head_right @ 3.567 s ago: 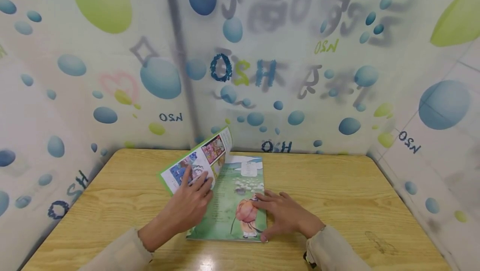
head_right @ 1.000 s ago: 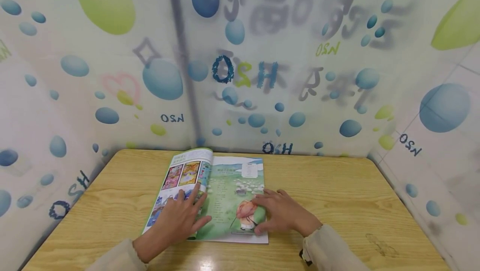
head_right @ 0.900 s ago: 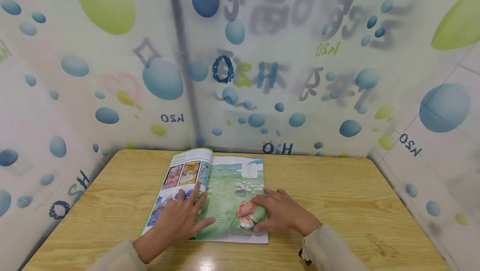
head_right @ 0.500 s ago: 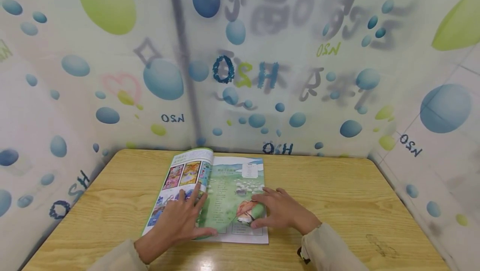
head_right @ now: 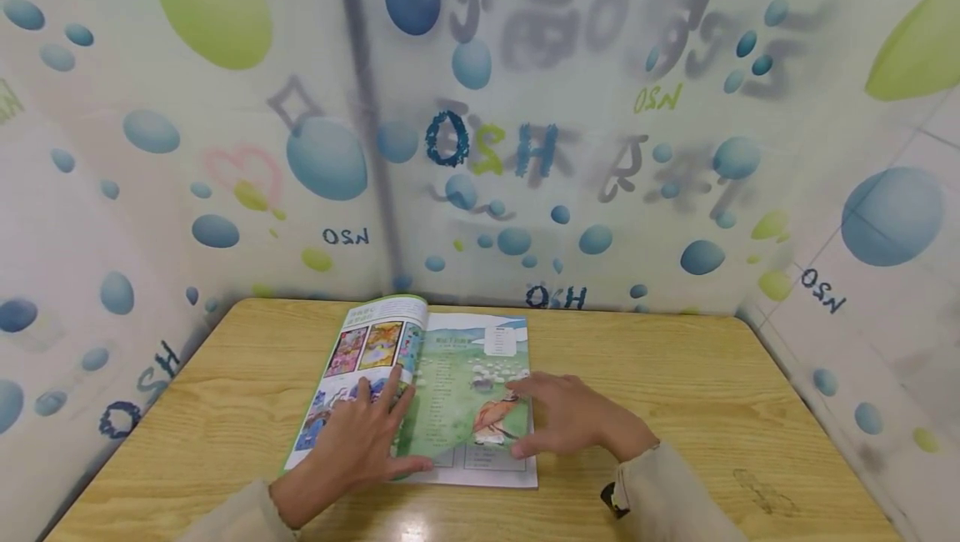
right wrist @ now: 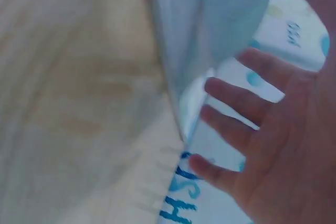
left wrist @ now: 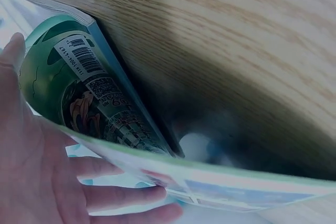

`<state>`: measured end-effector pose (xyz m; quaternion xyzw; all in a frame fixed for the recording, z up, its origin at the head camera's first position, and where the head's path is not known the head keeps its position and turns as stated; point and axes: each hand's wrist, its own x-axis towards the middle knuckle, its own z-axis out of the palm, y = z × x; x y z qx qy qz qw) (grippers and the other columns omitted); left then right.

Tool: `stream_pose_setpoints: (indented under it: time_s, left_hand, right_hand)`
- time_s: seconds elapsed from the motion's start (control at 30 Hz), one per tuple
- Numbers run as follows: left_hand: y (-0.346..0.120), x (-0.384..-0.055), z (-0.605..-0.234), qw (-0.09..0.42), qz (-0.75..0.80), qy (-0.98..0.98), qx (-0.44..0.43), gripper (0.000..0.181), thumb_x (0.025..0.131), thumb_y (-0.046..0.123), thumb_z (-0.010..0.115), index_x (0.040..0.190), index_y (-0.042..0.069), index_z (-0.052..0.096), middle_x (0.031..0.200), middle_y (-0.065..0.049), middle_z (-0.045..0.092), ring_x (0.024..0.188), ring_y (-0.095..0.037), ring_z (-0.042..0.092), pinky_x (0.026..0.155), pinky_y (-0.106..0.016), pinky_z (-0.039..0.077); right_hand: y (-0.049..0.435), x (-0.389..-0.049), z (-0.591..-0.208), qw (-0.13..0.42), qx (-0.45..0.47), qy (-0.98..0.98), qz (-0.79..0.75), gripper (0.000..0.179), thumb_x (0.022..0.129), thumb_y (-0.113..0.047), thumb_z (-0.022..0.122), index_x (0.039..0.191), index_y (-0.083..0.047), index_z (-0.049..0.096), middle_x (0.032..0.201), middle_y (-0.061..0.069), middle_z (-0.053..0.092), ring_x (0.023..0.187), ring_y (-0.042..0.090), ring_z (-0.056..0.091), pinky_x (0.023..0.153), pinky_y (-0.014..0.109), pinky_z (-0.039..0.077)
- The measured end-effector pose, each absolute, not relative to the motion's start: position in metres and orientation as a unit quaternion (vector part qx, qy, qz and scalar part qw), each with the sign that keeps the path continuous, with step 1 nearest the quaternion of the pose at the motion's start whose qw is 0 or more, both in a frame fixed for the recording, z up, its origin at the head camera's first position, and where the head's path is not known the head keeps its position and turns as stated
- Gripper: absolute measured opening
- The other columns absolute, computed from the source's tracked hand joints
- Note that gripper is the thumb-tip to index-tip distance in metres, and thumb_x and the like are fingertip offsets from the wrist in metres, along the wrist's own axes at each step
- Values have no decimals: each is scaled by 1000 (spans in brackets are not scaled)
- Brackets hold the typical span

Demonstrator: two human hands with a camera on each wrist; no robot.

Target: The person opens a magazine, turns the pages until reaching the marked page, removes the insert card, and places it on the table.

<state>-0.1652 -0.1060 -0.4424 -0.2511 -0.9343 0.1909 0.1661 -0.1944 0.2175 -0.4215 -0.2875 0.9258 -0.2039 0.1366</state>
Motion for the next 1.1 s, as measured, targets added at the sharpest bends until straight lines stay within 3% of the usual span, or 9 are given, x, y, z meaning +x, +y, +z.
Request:
stream_pose_setpoints:
  time_s: [0.23,0.4,0.57,0.8,1.0,1.1]
  left_hand:
    - [-107,-166,-440,177,207,-929,-252,107,73,97,20,139,23,60,144,-12,54,104,-43,64,41,-37,48]
    - [-108,-167,-438,183,210,-927,-253,100,77,94,22,138,25,61,142,-12,55,103,-43,64,46,-40,52]
    - [-109,-166,-437,186,198,-929,-253,92,81,89,29,136,23,63,139,-13,57,99,-41,65,52,-42,54]
    - [-111,-166,-437,204,168,-929,-258,84,85,82,38,130,17,67,131,-15,61,95,-38,64,58,-44,54]
    - [-112,-170,-438,242,131,-922,-272,75,86,69,55,138,14,59,129,-18,61,97,-38,64,57,-45,55]
    - [-113,-171,-439,260,102,-913,-298,75,85,59,63,146,18,51,140,-19,53,110,-39,60,70,-52,55]
  right_hand:
    - [238,-197,-401,147,-229,924,-270,80,89,-53,68,151,-11,42,153,15,42,140,43,37,107,66,31]
    - [243,-197,-402,131,-209,941,-231,78,90,-57,64,146,-6,48,147,17,49,135,43,44,106,63,35]
    - [229,-194,-418,115,-248,947,-168,81,87,-60,66,140,0,54,142,18,54,132,39,49,106,60,36]
    - [212,-186,-429,67,-211,965,-138,105,83,-59,71,155,2,25,161,22,22,146,39,28,112,61,27]
    - [211,-185,-433,49,-203,968,-139,106,83,-57,72,157,-1,20,163,19,20,147,37,26,112,63,26]
    - [211,-184,-436,54,-210,967,-137,107,83,-58,72,157,-1,21,163,18,21,147,36,26,111,62,27]
